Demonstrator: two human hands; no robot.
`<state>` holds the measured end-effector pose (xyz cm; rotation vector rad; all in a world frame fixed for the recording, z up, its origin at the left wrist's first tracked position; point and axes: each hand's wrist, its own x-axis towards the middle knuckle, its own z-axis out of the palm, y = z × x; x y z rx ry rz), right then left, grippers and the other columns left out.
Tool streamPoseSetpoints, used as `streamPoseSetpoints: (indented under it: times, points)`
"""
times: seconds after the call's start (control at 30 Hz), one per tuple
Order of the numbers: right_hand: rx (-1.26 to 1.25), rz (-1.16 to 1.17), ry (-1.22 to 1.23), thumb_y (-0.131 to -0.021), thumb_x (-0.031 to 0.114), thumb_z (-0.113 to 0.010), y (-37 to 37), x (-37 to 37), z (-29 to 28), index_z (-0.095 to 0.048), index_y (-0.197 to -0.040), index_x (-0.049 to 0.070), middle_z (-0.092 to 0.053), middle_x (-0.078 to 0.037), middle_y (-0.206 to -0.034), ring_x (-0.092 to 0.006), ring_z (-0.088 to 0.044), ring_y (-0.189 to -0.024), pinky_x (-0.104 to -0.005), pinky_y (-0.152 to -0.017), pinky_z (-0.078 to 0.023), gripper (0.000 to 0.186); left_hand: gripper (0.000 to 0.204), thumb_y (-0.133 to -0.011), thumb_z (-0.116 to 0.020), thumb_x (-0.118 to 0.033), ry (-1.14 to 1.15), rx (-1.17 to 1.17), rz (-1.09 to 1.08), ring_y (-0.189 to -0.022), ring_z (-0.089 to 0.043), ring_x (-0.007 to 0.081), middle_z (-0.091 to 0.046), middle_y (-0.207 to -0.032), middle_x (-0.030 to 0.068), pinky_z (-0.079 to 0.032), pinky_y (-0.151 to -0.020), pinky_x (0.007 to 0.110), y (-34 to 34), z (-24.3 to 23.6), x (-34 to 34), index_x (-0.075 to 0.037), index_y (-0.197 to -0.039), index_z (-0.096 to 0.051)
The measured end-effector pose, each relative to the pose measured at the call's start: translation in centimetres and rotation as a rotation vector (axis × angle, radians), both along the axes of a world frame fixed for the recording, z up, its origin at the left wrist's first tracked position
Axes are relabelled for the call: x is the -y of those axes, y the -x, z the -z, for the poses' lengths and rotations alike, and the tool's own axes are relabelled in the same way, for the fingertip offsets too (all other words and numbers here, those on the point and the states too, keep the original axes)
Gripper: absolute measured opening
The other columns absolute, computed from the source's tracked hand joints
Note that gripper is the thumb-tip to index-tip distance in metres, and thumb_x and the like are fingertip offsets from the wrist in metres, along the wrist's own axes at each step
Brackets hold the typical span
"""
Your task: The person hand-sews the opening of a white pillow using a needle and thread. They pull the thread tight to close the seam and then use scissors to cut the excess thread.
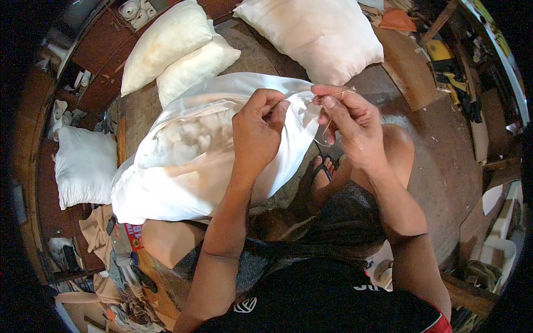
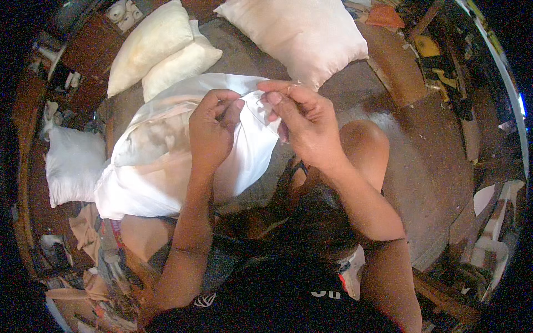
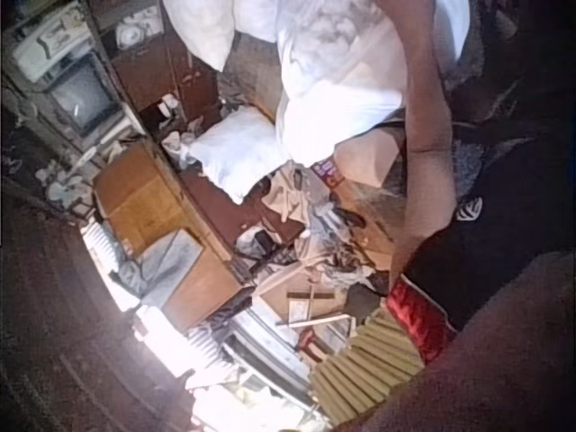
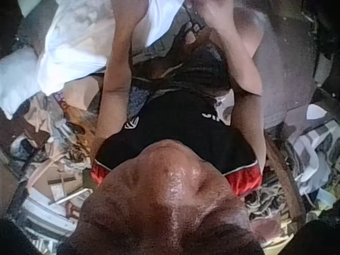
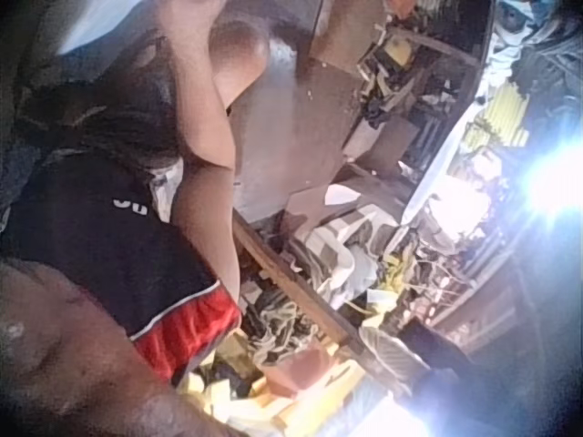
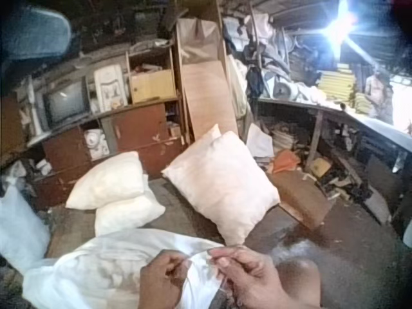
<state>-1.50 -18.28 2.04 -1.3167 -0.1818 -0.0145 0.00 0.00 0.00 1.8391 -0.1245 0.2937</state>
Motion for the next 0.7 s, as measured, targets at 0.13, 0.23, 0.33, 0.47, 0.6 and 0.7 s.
streamPoseSetpoints:
  times: [0.13, 0.23, 0.33, 0.47, 0.6, 0.7]
  points:
    - [0.086, 0.157, -0.005, -0.099, 0.01, -0.064, 0.3, -2.4, 0.2, -0.069, -0.114, 0.0, -0.069, -0.004, -0.095, -0.005, -0.06, -0.075, -0.021, -0.06, -0.05, 0.018, 0.011, -0.092, -0.07, -0.005, -0.1, 0.112, -0.04, -0.076, -0.071, 0.0138, -0.074, -0.086, 0.0121, -0.053, -0.067, 0.028, 0.2, -0.9, 0.5, -0.002, -0.102, -0.064]
    - [0.202, 0.231, 0.062, -0.099, 0.008, -0.063, 0.4, -3.0, 1.2, -0.068, -0.108, 0.0, -0.07, -0.004, -0.096, -0.0068, -0.062, -0.082, -0.0227, -0.07, -0.051, 0.014, 0.01, -0.092, -0.069, -0.004, -0.079, 0.185, -0.036, -0.077, -0.073, 0.0154, -0.074, -0.085, 0.0122, -0.053, -0.067, 0.029, 0.0, -0.4, 0.8, -0.002, -0.1, -0.063]
    - [0.279, 0.298, 0.076, -0.099, 0.008, -0.062, -1.0, -3.1, 2.5, -0.068, -0.107, -0.001, -0.07, -0.005, -0.096, -0.0093, -0.063, -0.086, -0.025, -0.076, -0.052, 0.013, 0.01, -0.092, -0.069, -0.004, -0.047, 0.184, -0.006, -0.077, -0.073, 0.0175, -0.074, -0.085, 0.0129, -0.054, -0.067, 0.03, 0.0, -0.2, 0.7, -0.003, -0.101, -0.064]
    - [0.247, 0.323, -0.007, -0.099, 0.005, -0.06, -2.0, -2.5, 2.6, -0.067, -0.106, -0.003, -0.071, -0.007, -0.095, -0.0126, -0.065, -0.088, -0.0274, -0.081, -0.052, 0.012, 0.012, -0.091, -0.069, -0.005, -0.157, 0.21, -0.001, -0.073, -0.072, 0.0233, -0.073, -0.087, 0.0135, -0.054, -0.067, 0.033, 0.2, -0.7, 0.3, -0.004, -0.102, -0.064]
    - [0.26, 0.345, -0.003, -0.099, 0.002, -0.058, -2.4, -1.1, 2.1, -0.064, -0.108, -0.005, -0.072, -0.01, -0.095, -0.015, -0.067, -0.09, -0.0281, -0.082, -0.053, 0.014, 0.015, -0.088, -0.07, -0.008, -0.367, 0.228, -0.021, -0.081, -0.068, 0.0307, -0.072, -0.091, 0.0132, -0.053, -0.073, 0.04, 0.4, -1.1, -0.2, -0.005, -0.102, -0.065]
    - [0.27, 0.348, 0.01, -0.099, 0.001, -0.057, -2.4, -0.8, 1.7, -0.063, -0.11, -0.006, -0.072, -0.01, -0.094, -0.015, -0.067, -0.088, -0.0279, -0.081, -0.053, 0.014, 0.016, -0.087, -0.071, -0.009, -0.454, 0.3, -0.032, -0.089, -0.066, 0.0339, -0.071, -0.093, 0.0132, -0.051, -0.079, 0.044, 0.3, -1.1, -0.3, -0.005, -0.102, -0.066]
